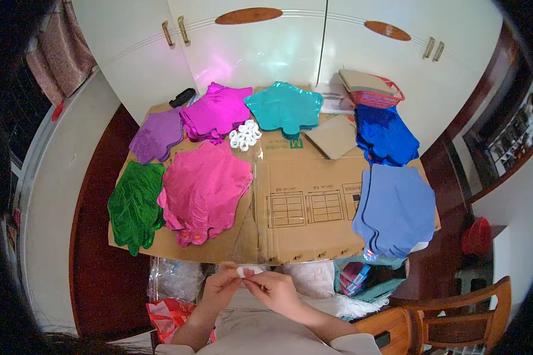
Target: Counting and bagging small white plastic parts on a production table.
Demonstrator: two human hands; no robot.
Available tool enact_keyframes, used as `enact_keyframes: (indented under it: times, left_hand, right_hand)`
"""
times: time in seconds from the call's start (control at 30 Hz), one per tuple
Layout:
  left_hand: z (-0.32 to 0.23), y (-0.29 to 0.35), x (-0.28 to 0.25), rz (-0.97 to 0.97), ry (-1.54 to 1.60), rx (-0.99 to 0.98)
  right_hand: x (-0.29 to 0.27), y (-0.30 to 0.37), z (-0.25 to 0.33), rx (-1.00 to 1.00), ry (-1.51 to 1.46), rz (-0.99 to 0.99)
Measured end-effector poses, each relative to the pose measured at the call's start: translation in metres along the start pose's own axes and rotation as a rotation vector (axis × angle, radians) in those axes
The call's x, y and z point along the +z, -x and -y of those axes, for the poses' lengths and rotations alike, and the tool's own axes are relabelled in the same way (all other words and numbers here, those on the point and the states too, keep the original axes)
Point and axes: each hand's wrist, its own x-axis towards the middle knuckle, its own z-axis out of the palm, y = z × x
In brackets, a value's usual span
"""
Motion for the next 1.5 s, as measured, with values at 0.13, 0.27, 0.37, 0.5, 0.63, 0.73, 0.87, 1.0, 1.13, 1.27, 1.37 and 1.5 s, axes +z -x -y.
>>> enact_keyframes:
  times: [0.13, 0.27, 0.37, 0.5, 0.63, 0.73, 0.87, 1.0, 1.13, 1.27, 1.37, 1.5]
  left_hand:
    - [-0.021, -0.012, 0.004, 0.036, -0.406, 0.143]
    - [-0.023, -0.009, 0.008, -0.017, -0.424, 0.135]
    - [-0.022, -0.005, 0.006, -0.015, -0.427, 0.011]
    - [-0.019, -0.004, -0.003, 0.134, -0.352, -0.151]
    - [-0.008, -0.001, -0.011, 0.258, 0.02, -0.326]
    - [-0.009, 0.0, -0.007, 0.24, 0.24, -0.375]
    - [-0.008, -0.001, -0.008, 0.256, 0.276, -0.322]
    - [-0.015, -0.004, -0.01, 0.137, 0.255, -0.278]
    - [-0.009, -0.008, -0.013, -0.13, 0.079, -0.066]
    - [-0.013, -0.003, -0.027, -0.332, 0.037, 0.015]
    - [-0.004, 0.004, -0.026, -0.329, 0.067, 0.027]
    - [0.002, 0.008, -0.03, -0.302, -0.032, 0.053]
  right_hand:
    - [-0.002, -0.001, 0.001, -0.202, 0.165, -0.128]
    - [-0.007, -0.006, 0.001, -0.343, 0.239, -0.16]
    - [-0.011, -0.009, 0.0, -0.272, 0.165, -0.077]
    - [-0.019, -0.019, -0.003, -0.232, -0.161, 0.15]
    - [-0.029, -0.022, -0.002, -0.095, -0.294, 0.374]
    - [-0.031, -0.022, -0.007, -0.066, -0.266, 0.435]
    - [-0.035, -0.025, -0.005, -0.05, -0.226, 0.506]
    - [-0.044, -0.038, 0.004, -0.063, -0.201, 0.545]
    - [-0.048, -0.068, 0.0, -0.165, -0.094, 0.526]
    - [-0.047, -0.146, -0.006, -0.139, 0.225, 0.107]
    - [-0.038, -0.216, -0.032, -0.421, 0.337, -0.076]
    - [-0.021, -0.269, -0.074, -0.493, 0.531, -0.127]
